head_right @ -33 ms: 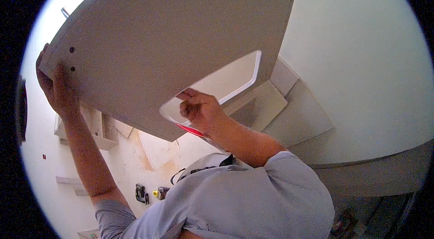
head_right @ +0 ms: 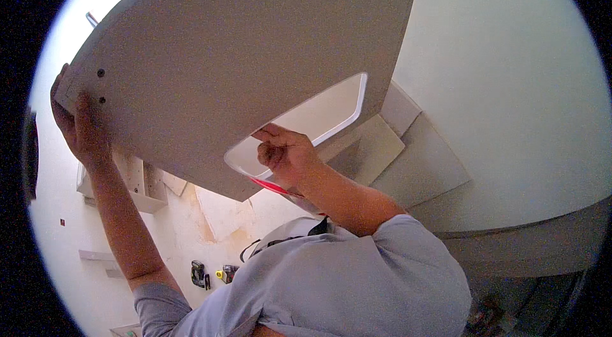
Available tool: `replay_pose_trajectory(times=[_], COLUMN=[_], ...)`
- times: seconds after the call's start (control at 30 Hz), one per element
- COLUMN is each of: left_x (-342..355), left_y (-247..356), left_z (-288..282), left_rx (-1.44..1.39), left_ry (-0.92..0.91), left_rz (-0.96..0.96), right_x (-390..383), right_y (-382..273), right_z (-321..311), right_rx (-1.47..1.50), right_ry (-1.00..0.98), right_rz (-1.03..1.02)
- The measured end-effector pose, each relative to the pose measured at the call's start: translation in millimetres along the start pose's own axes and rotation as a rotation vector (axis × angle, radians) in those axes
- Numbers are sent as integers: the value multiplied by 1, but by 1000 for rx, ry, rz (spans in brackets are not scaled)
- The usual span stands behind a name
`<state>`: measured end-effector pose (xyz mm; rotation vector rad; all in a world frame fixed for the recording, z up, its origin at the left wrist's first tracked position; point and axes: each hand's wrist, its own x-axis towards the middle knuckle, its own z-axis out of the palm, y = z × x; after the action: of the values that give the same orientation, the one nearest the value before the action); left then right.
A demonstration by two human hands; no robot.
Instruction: The person applies a white adhesive strip to the inner edges of a rectangular cutout in a wooden panel, presses it firmly by hand along the perimeter, and then uses a utility knife to cut away the excess material.
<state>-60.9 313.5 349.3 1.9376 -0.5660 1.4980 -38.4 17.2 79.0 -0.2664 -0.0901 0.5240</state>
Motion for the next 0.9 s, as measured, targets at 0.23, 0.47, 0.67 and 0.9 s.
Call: replay_pose_trajectory(times=[0.23, 0.47, 0.67, 0.9], left_x=[-2, 2, 4, -9], left_y=[-9, -2, 3, -3], left_z=[7, 0, 1, 12], left_rx=[38, -1, 5, -37], left_ry=[-25, 0, 6, 154], left_rz=[23, -22, -97, -192], right_x=[3, -2, -4, -2], right_y=[-66, -169, -188, -179], right_z=[-36, -75, -89, -125], right_rx=[29, 80, 114, -367], right_ry=[49, 32, -115, 276], right_rz=[-184, -438, -538, -540])
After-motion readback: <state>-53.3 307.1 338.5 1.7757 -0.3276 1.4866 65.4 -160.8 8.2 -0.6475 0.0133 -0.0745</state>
